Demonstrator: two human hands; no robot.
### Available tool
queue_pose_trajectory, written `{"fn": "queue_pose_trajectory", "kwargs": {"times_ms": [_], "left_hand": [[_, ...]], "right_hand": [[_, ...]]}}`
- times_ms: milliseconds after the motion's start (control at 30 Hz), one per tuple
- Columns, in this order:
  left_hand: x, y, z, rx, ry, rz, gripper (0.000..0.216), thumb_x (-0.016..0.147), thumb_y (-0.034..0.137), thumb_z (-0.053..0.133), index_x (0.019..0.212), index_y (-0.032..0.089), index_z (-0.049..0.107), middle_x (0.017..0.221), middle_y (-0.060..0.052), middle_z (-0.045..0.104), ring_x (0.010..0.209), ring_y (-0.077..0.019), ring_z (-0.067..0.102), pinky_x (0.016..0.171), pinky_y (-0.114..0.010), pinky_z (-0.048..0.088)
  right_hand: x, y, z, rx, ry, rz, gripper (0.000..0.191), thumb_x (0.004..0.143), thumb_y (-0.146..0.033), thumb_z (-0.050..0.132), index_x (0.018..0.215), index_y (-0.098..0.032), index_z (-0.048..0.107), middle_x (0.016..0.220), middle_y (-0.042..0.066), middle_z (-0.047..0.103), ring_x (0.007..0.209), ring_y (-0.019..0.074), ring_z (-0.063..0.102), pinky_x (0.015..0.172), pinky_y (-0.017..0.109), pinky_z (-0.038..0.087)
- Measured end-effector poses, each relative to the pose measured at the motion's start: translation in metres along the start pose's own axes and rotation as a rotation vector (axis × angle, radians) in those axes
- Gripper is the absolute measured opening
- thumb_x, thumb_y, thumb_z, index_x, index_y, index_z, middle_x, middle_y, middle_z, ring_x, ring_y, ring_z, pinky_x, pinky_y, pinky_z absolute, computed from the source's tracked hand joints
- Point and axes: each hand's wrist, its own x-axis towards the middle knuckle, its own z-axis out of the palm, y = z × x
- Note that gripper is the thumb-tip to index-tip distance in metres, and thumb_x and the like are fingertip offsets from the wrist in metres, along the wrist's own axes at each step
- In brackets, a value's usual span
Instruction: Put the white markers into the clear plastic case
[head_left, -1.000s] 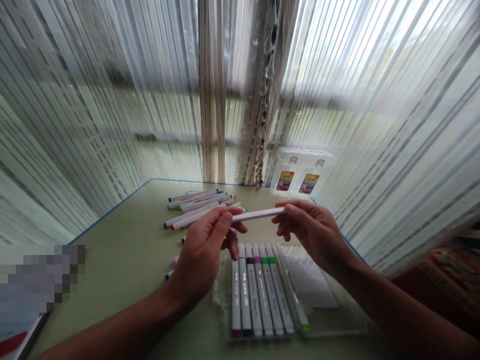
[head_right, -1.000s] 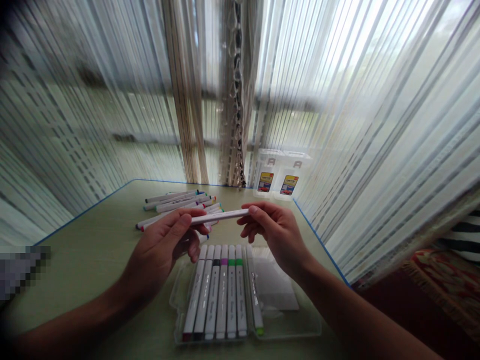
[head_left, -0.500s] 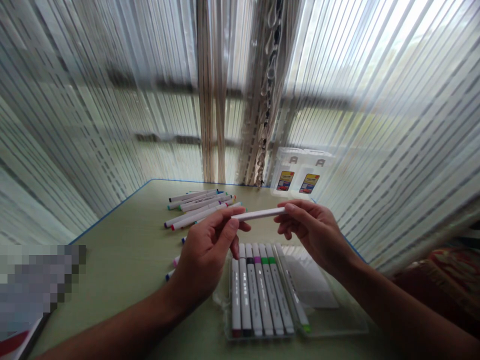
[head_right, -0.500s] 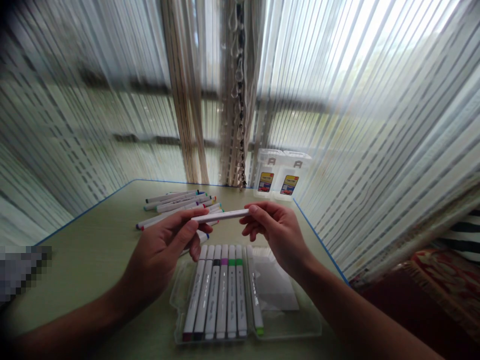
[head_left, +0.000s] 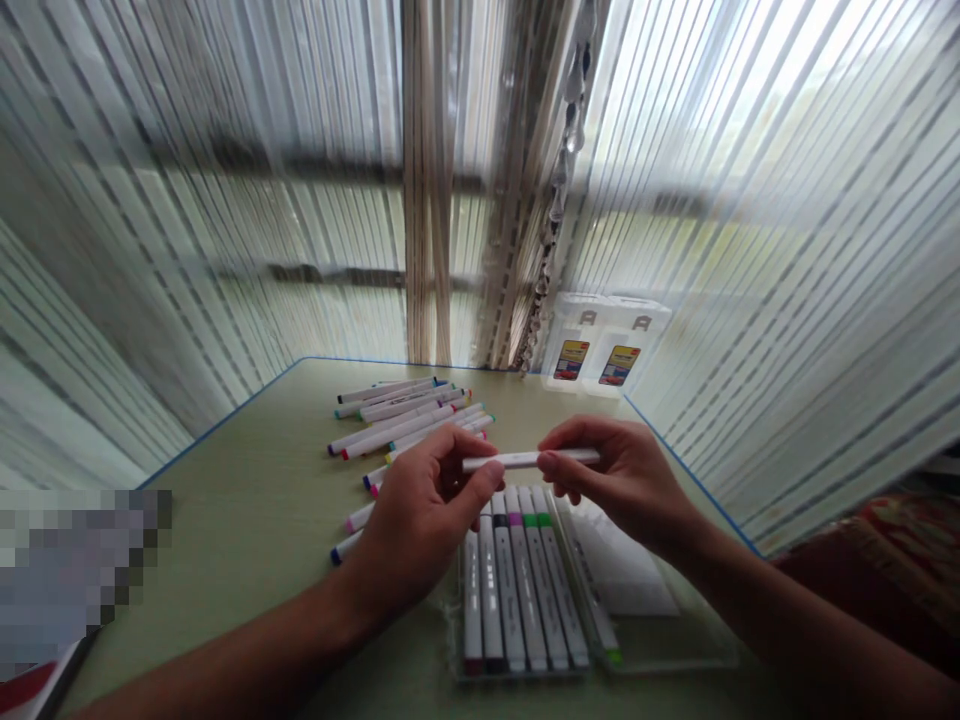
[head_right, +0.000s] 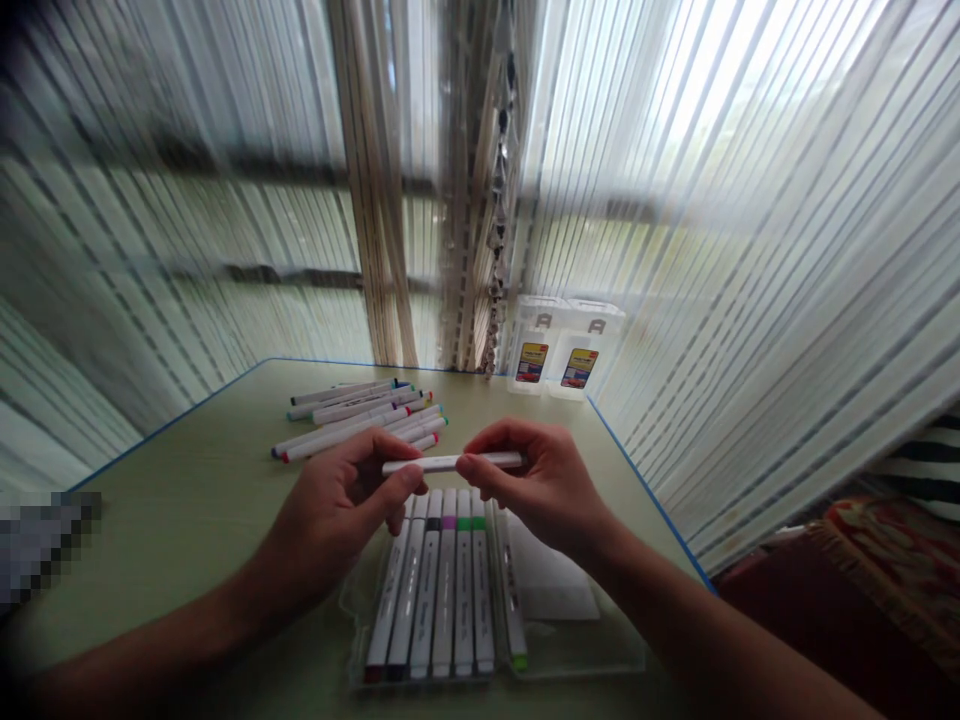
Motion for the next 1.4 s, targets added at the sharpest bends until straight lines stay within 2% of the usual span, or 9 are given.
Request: {"fn": "queue_pose_trajectory", "kwargs": {"times_ms": [100,267,500,667,800,933,1133,1267,1400], "left_hand": [[-0.002,-0.002,0.001,0.004,-0.018,0.0,0.017,0.084,0.031,0.066,0.09,0.016,0.06,0.071,0.001,0.062,0.056,-0.0096,0.055,0.052,-0.019,0.045],[-0.003,-0.003,0.001,0.079,-0.041,0.04,0.018,0.084,0.034,0.066,0.089,0.017,0.061,0.072,-0.001,0.063,0.06,-0.0113,0.056,0.054,-0.021,0.044],[-0.006,-0.001,0.003,0.235,-0.077,0.066,0.02,0.088,0.038,0.06,0.094,0.019,0.063,0.069,0.001,0.061,0.059,-0.0119,0.056,0.053,-0.023,0.04],[-0.007,0.0,0.003,0.225,-0.094,0.066,0.018,0.091,0.035,0.056,0.096,0.019,0.062,0.07,0.001,0.061,0.061,-0.012,0.057,0.055,-0.023,0.042],[-0.005,0.0,0.001,0.114,-0.077,0.042,0.017,0.094,0.031,0.051,0.099,0.018,0.06,0.066,0.003,0.058,0.06,-0.0116,0.056,0.058,-0.024,0.044],[0.0,0.001,0.0,-0.021,0.002,0.013,0.014,0.094,0.025,0.049,0.099,0.016,0.058,0.074,0.001,0.061,0.058,-0.0093,0.055,0.06,-0.023,0.045],[0.007,0.0,-0.003,-0.2,0.081,-0.011,0.013,0.091,0.025,0.05,0.096,0.015,0.058,0.076,0.001,0.059,0.053,-0.0088,0.053,0.052,-0.023,0.045],[0.009,-0.002,-0.004,-0.318,0.135,-0.029,0.013,0.088,0.023,0.052,0.095,0.015,0.059,0.074,0.0,0.057,0.052,-0.0091,0.052,0.048,-0.022,0.045],[0.009,-0.003,-0.005,-0.391,0.168,-0.055,0.011,0.087,0.022,0.053,0.094,0.015,0.059,0.072,0.0,0.056,0.052,-0.0092,0.051,0.046,-0.022,0.044]], "right_hand": [[-0.001,-0.001,0.0,-0.114,-0.006,-0.052,0.023,0.07,-0.033,0.082,0.077,-0.015,0.072,0.058,0.0,0.064,0.048,0.0099,0.054,0.043,0.019,0.04],[-0.003,-0.005,0.003,-0.246,-0.036,-0.111,0.023,0.068,-0.034,0.083,0.074,-0.015,0.073,0.064,0.003,0.069,0.055,0.0127,0.059,0.05,0.021,0.045],[-0.005,-0.005,0.005,-0.287,-0.05,-0.099,0.024,0.068,-0.035,0.083,0.072,-0.013,0.074,0.061,0.003,0.068,0.054,0.0117,0.057,0.049,0.02,0.042],[-0.005,-0.004,0.004,-0.278,-0.066,-0.074,0.023,0.07,-0.035,0.081,0.073,-0.014,0.074,0.065,0.003,0.071,0.056,0.0121,0.059,0.051,0.021,0.043],[-0.004,-0.005,0.003,-0.224,-0.067,-0.042,0.019,0.074,-0.033,0.079,0.075,-0.015,0.075,0.069,0.004,0.073,0.06,0.0125,0.062,0.054,0.021,0.046],[-0.002,-0.008,0.002,-0.168,-0.039,-0.024,0.013,0.075,-0.029,0.078,0.077,-0.016,0.077,0.069,0.002,0.073,0.061,0.0103,0.061,0.054,0.018,0.045],[-0.002,-0.002,0.0,0.099,-0.018,0.042,0.015,0.079,-0.028,0.076,0.088,-0.018,0.078,0.062,0.0,0.069,0.045,0.0044,0.048,0.039,0.014,0.035],[-0.001,0.004,-0.001,0.319,-0.005,0.024,0.016,0.08,-0.029,0.075,0.091,-0.018,0.077,0.067,0.003,0.071,0.044,0.0055,0.052,0.039,0.015,0.04],[-0.001,0.003,-0.001,0.422,0.004,0.007,0.015,0.082,-0.026,0.074,0.093,-0.016,0.076,0.069,0.005,0.073,0.045,0.007,0.055,0.04,0.016,0.044]]}}
